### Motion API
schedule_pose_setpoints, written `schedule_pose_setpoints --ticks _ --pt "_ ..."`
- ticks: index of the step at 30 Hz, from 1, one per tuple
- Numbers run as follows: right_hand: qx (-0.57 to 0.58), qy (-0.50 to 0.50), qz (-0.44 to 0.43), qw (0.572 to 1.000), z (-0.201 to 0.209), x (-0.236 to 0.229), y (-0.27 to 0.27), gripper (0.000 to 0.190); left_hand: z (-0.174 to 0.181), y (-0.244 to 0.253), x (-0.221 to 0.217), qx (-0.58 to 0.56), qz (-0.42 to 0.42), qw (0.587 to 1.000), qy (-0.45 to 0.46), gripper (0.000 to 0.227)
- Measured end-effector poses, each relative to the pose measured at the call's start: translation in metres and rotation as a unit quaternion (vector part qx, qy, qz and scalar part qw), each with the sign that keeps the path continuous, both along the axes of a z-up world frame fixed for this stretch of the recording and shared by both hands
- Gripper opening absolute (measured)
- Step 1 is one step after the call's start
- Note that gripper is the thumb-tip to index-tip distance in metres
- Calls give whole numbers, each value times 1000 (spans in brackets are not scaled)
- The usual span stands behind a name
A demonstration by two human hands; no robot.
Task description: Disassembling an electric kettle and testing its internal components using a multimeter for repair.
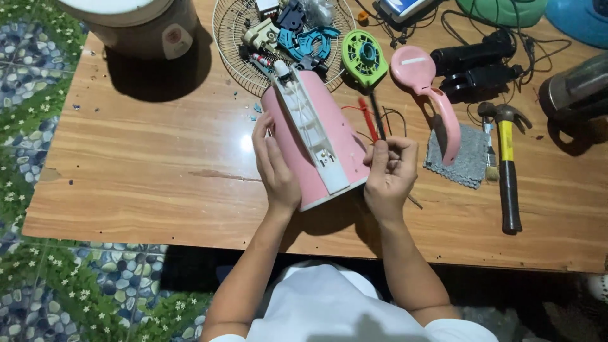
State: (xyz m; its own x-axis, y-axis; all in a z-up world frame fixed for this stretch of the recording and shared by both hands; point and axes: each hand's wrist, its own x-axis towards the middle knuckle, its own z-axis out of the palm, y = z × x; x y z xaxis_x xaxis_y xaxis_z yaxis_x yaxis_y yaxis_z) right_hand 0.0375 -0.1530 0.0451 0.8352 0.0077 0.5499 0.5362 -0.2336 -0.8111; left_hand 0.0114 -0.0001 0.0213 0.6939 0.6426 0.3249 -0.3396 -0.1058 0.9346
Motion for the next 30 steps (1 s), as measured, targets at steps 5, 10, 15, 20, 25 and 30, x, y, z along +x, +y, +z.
schedule_pose_setpoints --ticks 5,10,15,20,25,30 --pt "49 -3 -63 997 -4 1 6 14 0 3 21 -11 -40 995 -86 47" --pt "50 9 -80 996 -14 -6 10 15 -9 25 40 -14 9 999 -47 39" --pt "54 2 -89 995 -15 -1 11 14 0 24 49 -20 13 999 -34 40" --pt "45 -2 -64 997 -10 -5 11 13 -5 33 48 13 57 998 -20 36" --pt "30 -8 -44 999 -5 -9 4 12 8 25 15 14 67 997 -28 35" --pt "-3 -28 -58 998 -2 -14 -8 12 9 19 -25 14 42 998 -32 35"
